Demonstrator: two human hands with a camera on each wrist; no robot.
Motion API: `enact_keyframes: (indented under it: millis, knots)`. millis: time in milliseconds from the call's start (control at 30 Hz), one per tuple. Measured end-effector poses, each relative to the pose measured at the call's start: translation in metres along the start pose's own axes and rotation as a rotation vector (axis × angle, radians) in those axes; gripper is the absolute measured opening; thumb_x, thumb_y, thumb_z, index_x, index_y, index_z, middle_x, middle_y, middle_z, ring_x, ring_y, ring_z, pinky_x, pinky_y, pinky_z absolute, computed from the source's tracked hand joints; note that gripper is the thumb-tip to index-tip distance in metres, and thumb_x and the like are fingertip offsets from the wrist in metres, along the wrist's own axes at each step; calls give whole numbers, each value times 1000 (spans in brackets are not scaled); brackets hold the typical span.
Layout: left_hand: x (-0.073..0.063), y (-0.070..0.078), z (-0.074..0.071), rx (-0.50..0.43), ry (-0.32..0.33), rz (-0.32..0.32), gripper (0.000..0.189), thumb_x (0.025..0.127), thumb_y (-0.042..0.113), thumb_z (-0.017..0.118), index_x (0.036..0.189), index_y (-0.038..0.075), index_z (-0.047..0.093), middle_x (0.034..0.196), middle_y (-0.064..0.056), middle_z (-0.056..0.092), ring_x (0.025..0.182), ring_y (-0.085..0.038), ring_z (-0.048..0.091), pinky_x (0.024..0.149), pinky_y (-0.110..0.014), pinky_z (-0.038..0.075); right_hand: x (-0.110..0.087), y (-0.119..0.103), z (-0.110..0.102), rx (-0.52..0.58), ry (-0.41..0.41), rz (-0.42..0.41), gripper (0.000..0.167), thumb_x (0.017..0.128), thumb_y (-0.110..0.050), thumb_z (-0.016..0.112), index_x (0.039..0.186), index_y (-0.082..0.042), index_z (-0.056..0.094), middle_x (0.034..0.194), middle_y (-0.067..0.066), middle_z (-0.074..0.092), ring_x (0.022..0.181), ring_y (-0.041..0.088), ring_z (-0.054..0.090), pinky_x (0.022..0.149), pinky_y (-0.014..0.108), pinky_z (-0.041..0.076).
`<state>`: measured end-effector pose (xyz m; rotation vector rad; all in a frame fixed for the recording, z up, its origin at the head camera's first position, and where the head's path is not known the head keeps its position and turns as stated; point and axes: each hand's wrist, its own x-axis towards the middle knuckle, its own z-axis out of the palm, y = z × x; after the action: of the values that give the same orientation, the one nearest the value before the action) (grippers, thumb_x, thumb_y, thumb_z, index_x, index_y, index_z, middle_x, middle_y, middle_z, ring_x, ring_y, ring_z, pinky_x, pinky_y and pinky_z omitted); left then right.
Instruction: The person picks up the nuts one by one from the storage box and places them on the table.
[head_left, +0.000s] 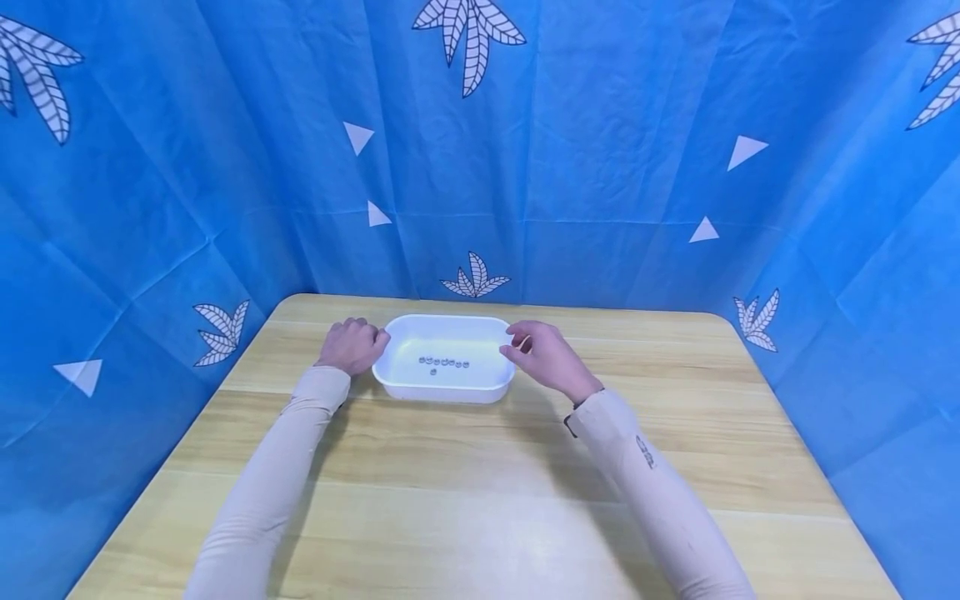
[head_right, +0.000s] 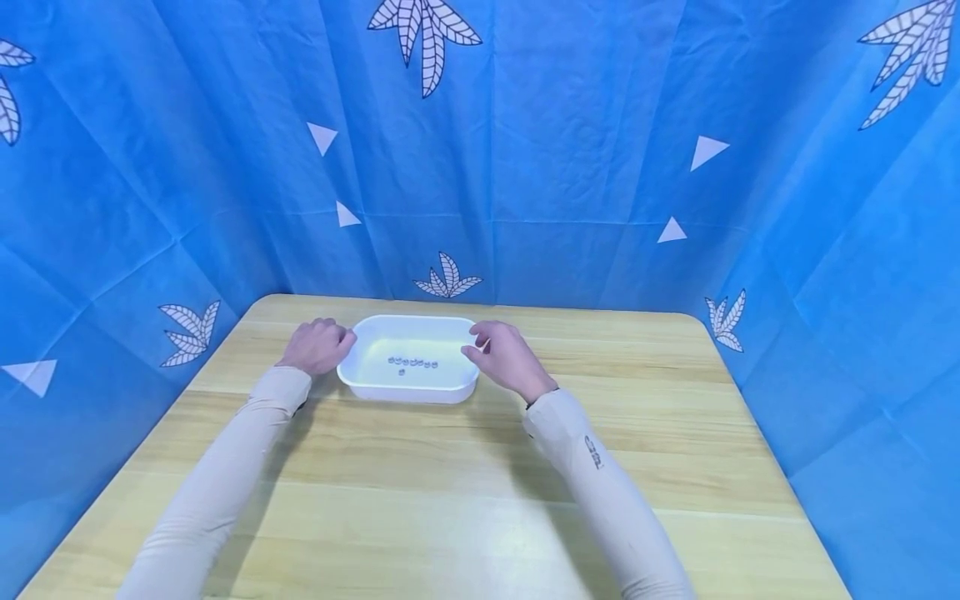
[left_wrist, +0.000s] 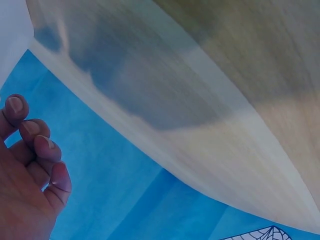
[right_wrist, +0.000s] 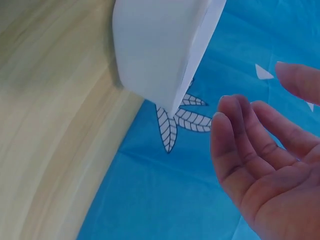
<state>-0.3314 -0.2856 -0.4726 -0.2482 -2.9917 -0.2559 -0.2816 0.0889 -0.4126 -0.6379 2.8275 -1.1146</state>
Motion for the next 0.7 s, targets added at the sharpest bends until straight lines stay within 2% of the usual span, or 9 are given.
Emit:
enact_keyframes:
  millis: [167,400,700]
  knots:
    - [0,-1,2,10,-1,2,53,102,37,35,98,5,77,102,-19,71,99,-39,62,87,-58,49,9,-8,6,-33,-42,-27,40,98,-25,71,131,-3,67,108,12,73,92,23,69,78,32,59]
    - [3,0,1,16,-34,-6,53,104,37,35,114,4,76,110,-19,69,104,-38,60,93,-59,47,17,-12,15,-73,-81,-33,39,99,-26,69,130,-2,68,106,11,73,91,23,68,85,37,59]
    - [0,-2,1,27,-52,-38,60,101,43,32,117,5,76,109,-18,65,103,-37,58,92,-58,46,21,-16,24,-106,-120,-60,38,99,-25,69,128,1,69,108,14,74,96,26,66,95,43,57]
